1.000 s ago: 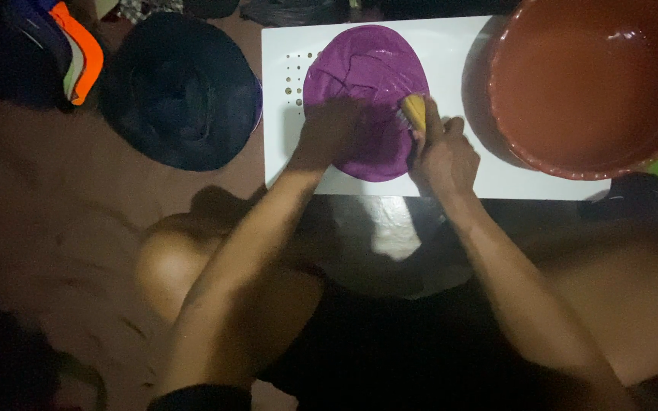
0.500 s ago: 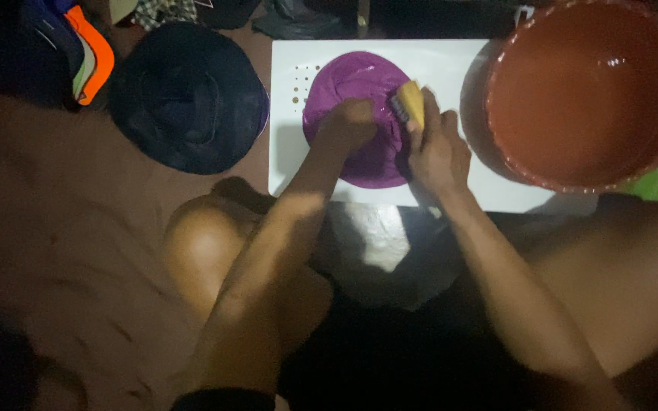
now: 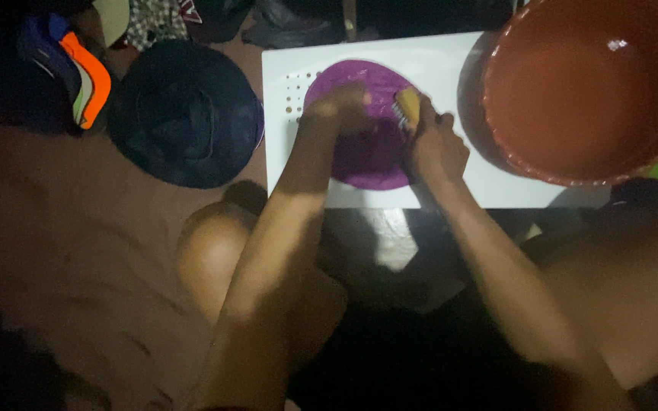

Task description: The person cleans a purple hat by hand using a brush, dipping the brush into a bowl of liquid and scrubbing different parts of the hat's surface.

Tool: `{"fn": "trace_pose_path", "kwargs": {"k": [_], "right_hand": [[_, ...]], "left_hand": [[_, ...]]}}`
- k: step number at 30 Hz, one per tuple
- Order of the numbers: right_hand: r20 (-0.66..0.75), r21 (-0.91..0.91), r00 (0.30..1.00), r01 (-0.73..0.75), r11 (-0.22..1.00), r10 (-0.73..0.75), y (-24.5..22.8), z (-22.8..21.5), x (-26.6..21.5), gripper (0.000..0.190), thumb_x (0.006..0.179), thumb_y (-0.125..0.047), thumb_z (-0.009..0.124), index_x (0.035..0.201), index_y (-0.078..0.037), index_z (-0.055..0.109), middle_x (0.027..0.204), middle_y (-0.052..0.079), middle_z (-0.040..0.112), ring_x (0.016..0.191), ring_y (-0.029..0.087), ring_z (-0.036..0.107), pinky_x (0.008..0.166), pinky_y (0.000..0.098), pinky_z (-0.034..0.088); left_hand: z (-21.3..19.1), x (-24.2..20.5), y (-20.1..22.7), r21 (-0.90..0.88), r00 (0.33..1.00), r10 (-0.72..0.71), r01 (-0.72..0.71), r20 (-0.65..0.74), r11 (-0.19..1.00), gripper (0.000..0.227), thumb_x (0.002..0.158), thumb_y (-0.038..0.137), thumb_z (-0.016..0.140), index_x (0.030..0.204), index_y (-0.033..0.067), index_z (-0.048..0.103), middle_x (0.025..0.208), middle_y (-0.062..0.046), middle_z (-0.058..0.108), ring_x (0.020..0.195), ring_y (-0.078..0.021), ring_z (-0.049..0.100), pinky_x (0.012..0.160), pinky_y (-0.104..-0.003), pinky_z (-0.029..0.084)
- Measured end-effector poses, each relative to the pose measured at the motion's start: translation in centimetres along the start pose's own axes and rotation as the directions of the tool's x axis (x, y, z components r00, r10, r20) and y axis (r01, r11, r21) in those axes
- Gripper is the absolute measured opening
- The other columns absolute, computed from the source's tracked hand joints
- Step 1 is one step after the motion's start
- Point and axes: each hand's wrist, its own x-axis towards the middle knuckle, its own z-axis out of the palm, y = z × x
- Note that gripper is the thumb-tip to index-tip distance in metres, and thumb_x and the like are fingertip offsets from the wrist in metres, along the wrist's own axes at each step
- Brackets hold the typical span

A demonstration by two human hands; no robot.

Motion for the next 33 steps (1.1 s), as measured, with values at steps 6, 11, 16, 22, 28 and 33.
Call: {"fn": "trace_pose_path", "kwargs": {"k": [6,11,16,22,28,33], "right_hand": [[-0.079,-0.07,0.96,0.262,0.962,-0.267,-1.2,-1.1,0.7,0.046,0.098,-0.046,0.044,0.124,-0.007,0.042,0.103,0.024,0.052,0.076,0.055,0.062,0.057,0.0661,0.047],[0.123,-0.27,0.953,0.302,0.914,-0.279,1.6,-3.9,-1.0,0.04,0.1,-0.033,0.047,0.128,-0.005,0.046,0.103,0.021,0.056,0.091,0.039,0.069,0.071,0.0499,0.056],[0.193,-0.414,0.844,0.533,0.738,-0.501,1.6,-5.6,-2.5,0.054,0.087,-0.036,0.06,0.129,-0.004,0.05,0.106,0.016,0.06,0.098,0.031,0.068,0.078,0.0415,0.056],[0.174,-0.007,0.801,0.583,0.812,-0.573,2.6,-2.7,-2.6,0.021,0.094,-0.012,0.041,0.094,-0.007,0.061,0.069,0.013,0.06,0.063,0.025,0.06,0.065,0.0357,0.047],[0.412,-0.276,0.84,0.485,0.83,-0.354,2.7,-3.8,-2.2,0.045,0.092,-0.012,0.035,0.135,-0.001,0.041,0.106,0.023,0.059,0.098,0.036,0.067,0.086,0.0522,0.053],[0.341,-0.212,0.805,0.569,0.795,-0.486,-0.1,-5.8,-2.4,0.04,0.094,-0.013,0.035,0.128,0.007,0.043,0.097,0.025,0.059,0.084,0.037,0.07,0.071,0.0483,0.059]], "left_hand": [[-1.3,-2.1,3.6,0.431,0.998,-0.038,0.055,-0.048,0.901,0.032,0.084,0.028,0.059,0.114,0.0189,0.068,0.117,-0.006,0.067,0.113,-0.0273,0.062,0.092,-0.044,0.05],[5.4,-2.3,-1.0,0.462,0.938,0.23,-0.089,-0.259,0.883,0.029,0.092,0.021,0.06,0.12,0.0167,0.066,0.122,-0.009,0.065,0.125,-0.0312,0.053,0.106,-0.053,0.034],[3.4,-4.2,0.2,0.613,0.898,0.4,-0.213,-0.184,0.761,0.031,0.093,0.023,0.054,0.123,0.0256,0.062,0.13,-0.006,0.058,0.136,-0.0307,0.036,0.112,-0.058,0.022],[6.0,1.7,-2.8,0.556,0.855,0.344,-0.081,-0.388,0.827,0.019,0.095,0.025,0.051,0.098,0.0203,0.07,0.096,-0.004,0.07,0.098,-0.0259,0.067,0.092,-0.052,0.046],[1.5,-2.0,-0.4,0.187,0.876,0.056,0.039,-0.478,0.982,0.027,0.098,0.022,0.048,0.102,0.0152,0.073,0.099,-0.009,0.07,0.098,-0.0267,0.067,0.081,-0.052,0.052],[-2.2,-3.4,0.9,0.257,0.995,-0.009,0.035,-0.102,0.966,0.045,0.095,0.045,0.049,0.12,0.0099,0.061,0.124,-0.013,0.063,0.124,-0.0302,0.055,0.107,-0.047,0.038]]}}
